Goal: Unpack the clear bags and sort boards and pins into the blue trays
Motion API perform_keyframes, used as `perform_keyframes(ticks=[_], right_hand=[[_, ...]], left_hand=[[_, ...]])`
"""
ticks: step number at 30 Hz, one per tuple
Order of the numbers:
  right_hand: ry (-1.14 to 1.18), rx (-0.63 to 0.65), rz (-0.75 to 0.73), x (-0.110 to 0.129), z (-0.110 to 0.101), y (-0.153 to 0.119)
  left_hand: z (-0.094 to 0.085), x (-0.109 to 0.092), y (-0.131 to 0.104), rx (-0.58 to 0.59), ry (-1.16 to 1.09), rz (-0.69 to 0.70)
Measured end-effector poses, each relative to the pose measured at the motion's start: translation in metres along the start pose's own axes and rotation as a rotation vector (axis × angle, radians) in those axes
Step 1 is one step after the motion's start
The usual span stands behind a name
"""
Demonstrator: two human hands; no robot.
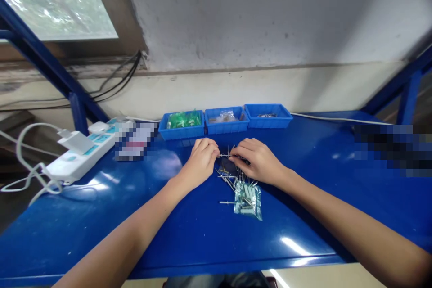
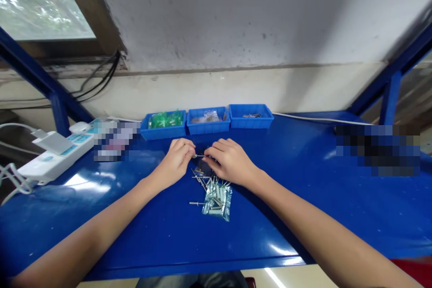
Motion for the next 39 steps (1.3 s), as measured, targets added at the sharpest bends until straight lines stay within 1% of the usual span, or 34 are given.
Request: perform_keyframes(ticks=[2,5,7,8,9,10,11,12,13,14,15,17,18,20,22,23,25,27,29,30,31,32,33,35,36,37,38,39], right_hand=[[-0.037,-0.017,-0.011,0.001,0.000,-0.001],[-0.067,-0.017,-0.051,0.003,-0.003,-0.003],[-0.072,-0.056,-0.053,-0.002,-0.013,-0.001],[-0.074,-0.114,-0.024,-0.009,-0.021,0.000],[-0.087,-0.201,0.039,-0.019,-0.033,0.001],[-0.116,-0.309,0.137,-0.034,-0.045,0.002],[-0.166,-0.415,0.266,-0.051,-0.057,0.001],[-0.232,-0.495,0.408,-0.069,-0.067,-0.001],[-0.307,-0.528,0.547,-0.086,-0.073,-0.004],[-0.376,-0.511,0.668,-0.101,-0.074,-0.007],[-0.426,-0.453,0.757,-0.113,-0.072,-0.009],[-0.430,-0.294,0.840,-0.125,-0.058,-0.012],[-0.378,-0.233,0.838,-0.123,-0.050,-0.013],[-0.195,-0.169,0.760,-0.107,-0.035,-0.010],[0.029,-0.135,0.657,-0.080,-0.026,-0.006],[0.139,-0.110,0.627,-0.067,-0.022,-0.004],[0.356,-0.035,0.626,-0.044,-0.014,-0.002],[0.608,0.066,0.660,-0.027,-0.005,-0.003],[0.865,0.145,0.675,-0.013,0.005,-0.004],[0.967,0.157,0.675,-0.009,0.008,-0.005],[1.040,0.148,0.674,-0.007,0.009,-0.005],[1.082,0.111,0.672,-0.007,0.009,-0.006],[1.090,0.049,0.670,-0.009,0.008,-0.006],[1.005,-0.123,0.668,-0.018,0.000,-0.009],[0.928,-0.212,0.658,-0.021,-0.006,-0.011],[0.840,-0.292,0.638,-0.023,-0.013,-0.013],[0.748,-0.357,0.600,-0.023,-0.020,-0.014],[0.665,-0.394,0.534,-0.019,-0.026,-0.015]], left_hand=[[0.000,-0.003,0.001,0.011,-0.010,-0.003],[-0.003,-0.005,0.001,0.003,-0.026,-0.069],[-0.006,-0.009,0.000,0.001,-0.033,-0.112],[-0.007,-0.014,0.000,0.009,-0.032,-0.115],[-0.007,-0.020,-0.001,0.028,-0.030,-0.102],[-0.006,-0.028,-0.001,0.063,-0.034,-0.072],[-0.003,-0.037,-0.002,0.113,-0.048,-0.028],[0.002,-0.046,-0.004,0.175,-0.075,0.021],[0.007,-0.055,-0.006,0.236,-0.112,0.064],[0.012,-0.062,-0.008,0.291,-0.154,0.093],[0.017,-0.066,-0.010,0.334,-0.195,0.097],[0.022,-0.066,-0.010,0.366,-0.266,0.043],[0.023,-0.062,-0.010,0.358,-0.293,-0.009],[0.021,-0.049,-0.007,0.302,-0.335,-0.136],[0.015,-0.035,-0.004,0.190,-0.372,-0.253],[0.011,-0.029,-0.003,0.120,-0.395,-0.285],[0.001,-0.024,-0.001,-0.022,-0.443,-0.266],[-0.008,-0.026,0.000,-0.139,-0.464,-0.176],[-0.013,-0.031,-0.002,-0.202,-0.452,-0.094],[-0.014,-0.034,-0.003,-0.215,-0.435,-0.066],[-0.014,-0.035,-0.004,-0.217,-0.409,-0.047],[-0.014,-0.037,-0.005,-0.215,-0.373,-0.039],[-0.014,-0.037,-0.006,-0.215,-0.333,-0.043],[-0.014,-0.034,-0.006,-0.207,-0.312,-0.094],[-0.013,-0.030,-0.006,-0.194,-0.364,-0.147],[-0.010,-0.026,-0.006,-0.181,-0.464,-0.217],[-0.006,-0.023,-0.006,-0.167,-0.602,-0.292],[-0.001,-0.021,-0.006,-0.159,-0.758,-0.366]])
Point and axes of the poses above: each hand's wrist, its own y-axis towards the middle knuckle, its own z-axis out of the palm, x = y × z, the point moved 7 cm from there along y, towards the middle knuckle, and after that the axes turned 12 degrees about z, right-handed, at the moved point
